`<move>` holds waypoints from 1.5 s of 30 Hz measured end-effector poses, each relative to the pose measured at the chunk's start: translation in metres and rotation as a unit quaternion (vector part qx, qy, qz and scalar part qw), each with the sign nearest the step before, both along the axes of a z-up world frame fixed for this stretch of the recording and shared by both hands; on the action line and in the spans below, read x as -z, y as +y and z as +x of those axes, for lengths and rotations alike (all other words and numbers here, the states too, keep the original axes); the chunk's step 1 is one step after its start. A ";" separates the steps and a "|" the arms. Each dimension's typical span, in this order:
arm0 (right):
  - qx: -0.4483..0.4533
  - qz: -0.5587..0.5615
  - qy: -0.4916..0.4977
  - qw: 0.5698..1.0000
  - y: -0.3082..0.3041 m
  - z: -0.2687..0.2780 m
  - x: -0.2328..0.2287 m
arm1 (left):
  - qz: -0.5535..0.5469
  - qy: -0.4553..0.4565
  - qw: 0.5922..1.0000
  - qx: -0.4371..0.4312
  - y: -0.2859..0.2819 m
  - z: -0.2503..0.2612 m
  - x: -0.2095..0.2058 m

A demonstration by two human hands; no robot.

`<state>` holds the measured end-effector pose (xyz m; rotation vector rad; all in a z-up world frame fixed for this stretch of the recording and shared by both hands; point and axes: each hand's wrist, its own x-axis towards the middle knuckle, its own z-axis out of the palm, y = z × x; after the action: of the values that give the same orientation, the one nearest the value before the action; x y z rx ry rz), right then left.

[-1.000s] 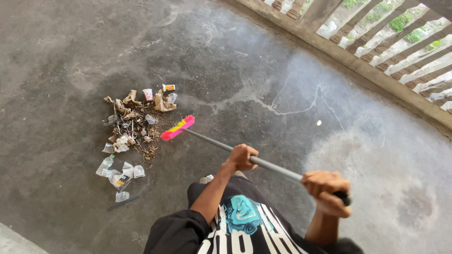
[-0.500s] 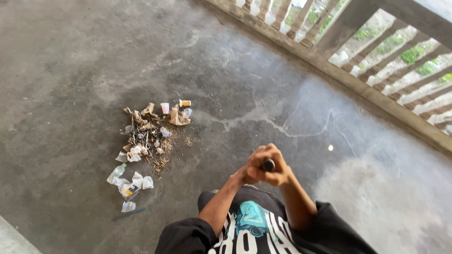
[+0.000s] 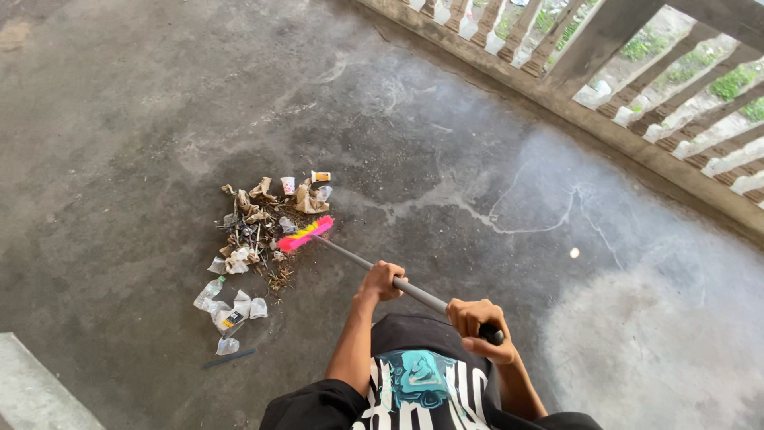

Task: The person sweeps debris and trash into a pile on a balcony using a broom.

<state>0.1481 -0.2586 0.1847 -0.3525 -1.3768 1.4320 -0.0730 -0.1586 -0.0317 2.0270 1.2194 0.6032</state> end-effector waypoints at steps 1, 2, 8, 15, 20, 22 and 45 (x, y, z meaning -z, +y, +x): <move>0.039 -0.021 0.026 0.999 -0.011 0.010 0.001 | -0.004 0.001 1.000 0.009 -0.002 0.010 -0.004; 0.047 -0.025 0.027 0.998 -0.020 0.023 -0.001 | -0.021 0.027 0.999 0.022 -0.004 0.021 -0.009; 0.029 0.146 0.052 0.988 -0.037 0.156 -0.052 | -0.081 -0.005 0.979 0.187 -0.009 0.135 -0.055; 0.285 0.186 -0.022 0.940 -0.168 0.279 -0.097 | -0.022 -0.130 0.914 0.383 -0.086 0.330 -0.054; 0.224 0.209 -0.253 0.918 -0.170 0.300 -0.114 | -0.061 -0.175 0.846 0.500 -0.163 0.451 -0.014; -0.011 0.218 -0.306 0.926 -0.143 0.323 -0.122 | -0.086 -0.158 0.831 0.526 -0.181 0.480 0.012; 0.108 -0.028 -0.019 0.994 -0.100 0.332 0.060 | -0.083 0.086 0.987 0.112 -0.097 0.300 0.039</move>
<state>0.4803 -0.3581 0.1244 -0.5511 -1.2887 1.2925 0.2266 -0.2553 -0.0703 2.0691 1.0799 0.2148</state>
